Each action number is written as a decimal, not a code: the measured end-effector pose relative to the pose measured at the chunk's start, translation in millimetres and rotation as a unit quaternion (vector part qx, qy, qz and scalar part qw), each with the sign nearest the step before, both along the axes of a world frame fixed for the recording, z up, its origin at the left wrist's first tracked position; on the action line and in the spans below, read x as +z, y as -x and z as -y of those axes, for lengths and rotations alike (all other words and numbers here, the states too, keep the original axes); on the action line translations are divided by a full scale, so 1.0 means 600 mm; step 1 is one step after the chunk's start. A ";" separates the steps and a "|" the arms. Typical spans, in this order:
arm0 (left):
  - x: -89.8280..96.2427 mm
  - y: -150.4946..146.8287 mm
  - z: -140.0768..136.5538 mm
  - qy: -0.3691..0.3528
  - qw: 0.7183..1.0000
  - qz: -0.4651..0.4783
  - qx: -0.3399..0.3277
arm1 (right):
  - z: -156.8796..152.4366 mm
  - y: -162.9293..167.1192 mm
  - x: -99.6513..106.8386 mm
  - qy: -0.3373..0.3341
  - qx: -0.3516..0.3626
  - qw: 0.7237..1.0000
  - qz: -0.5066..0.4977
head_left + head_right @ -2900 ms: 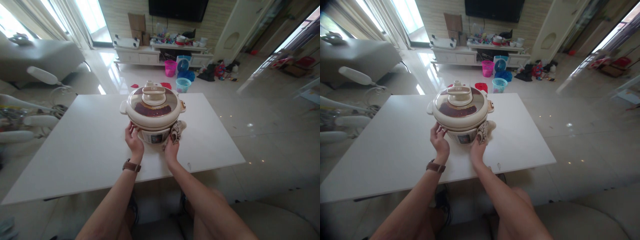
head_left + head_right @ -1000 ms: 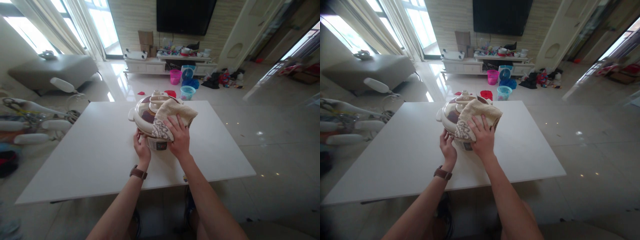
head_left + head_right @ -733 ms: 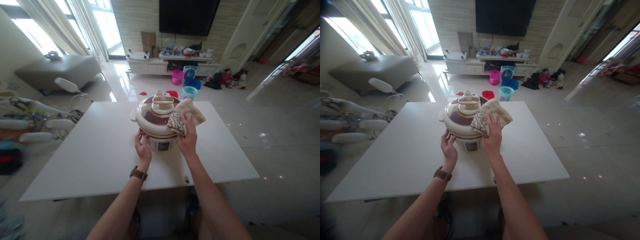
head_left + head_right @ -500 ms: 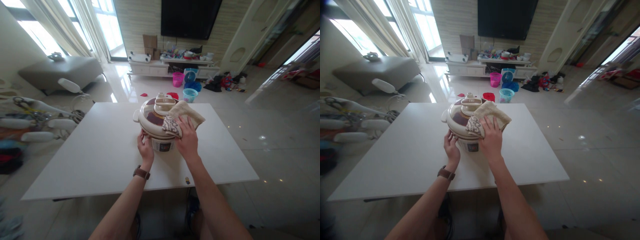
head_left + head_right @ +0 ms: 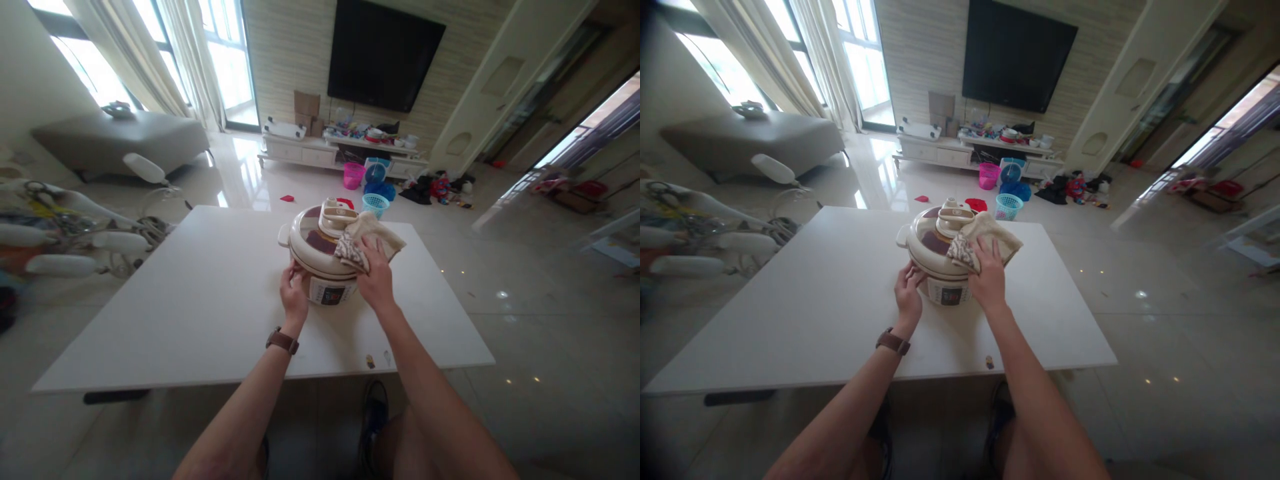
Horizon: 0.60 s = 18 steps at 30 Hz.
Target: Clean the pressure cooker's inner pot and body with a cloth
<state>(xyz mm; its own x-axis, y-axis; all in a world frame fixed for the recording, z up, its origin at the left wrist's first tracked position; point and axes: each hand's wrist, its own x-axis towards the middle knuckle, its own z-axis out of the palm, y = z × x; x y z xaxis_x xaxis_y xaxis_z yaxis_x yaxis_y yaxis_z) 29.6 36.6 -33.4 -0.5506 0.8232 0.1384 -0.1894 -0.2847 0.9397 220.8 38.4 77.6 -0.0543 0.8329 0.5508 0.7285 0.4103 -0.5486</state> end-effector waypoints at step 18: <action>0.005 -0.017 0.012 0.008 0.999 -0.040 0.030 | 0.038 0.030 -0.214 0.149 -0.204 0.855 -0.452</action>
<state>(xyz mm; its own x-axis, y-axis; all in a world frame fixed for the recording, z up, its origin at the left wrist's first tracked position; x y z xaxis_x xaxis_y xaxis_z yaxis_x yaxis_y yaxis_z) 39.6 29.4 -30.4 -0.5865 0.7918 0.1703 -0.0971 -0.2775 0.9558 202.7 15.9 -50.6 0.6099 0.7920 -0.0262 -0.0003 -0.0329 -0.9995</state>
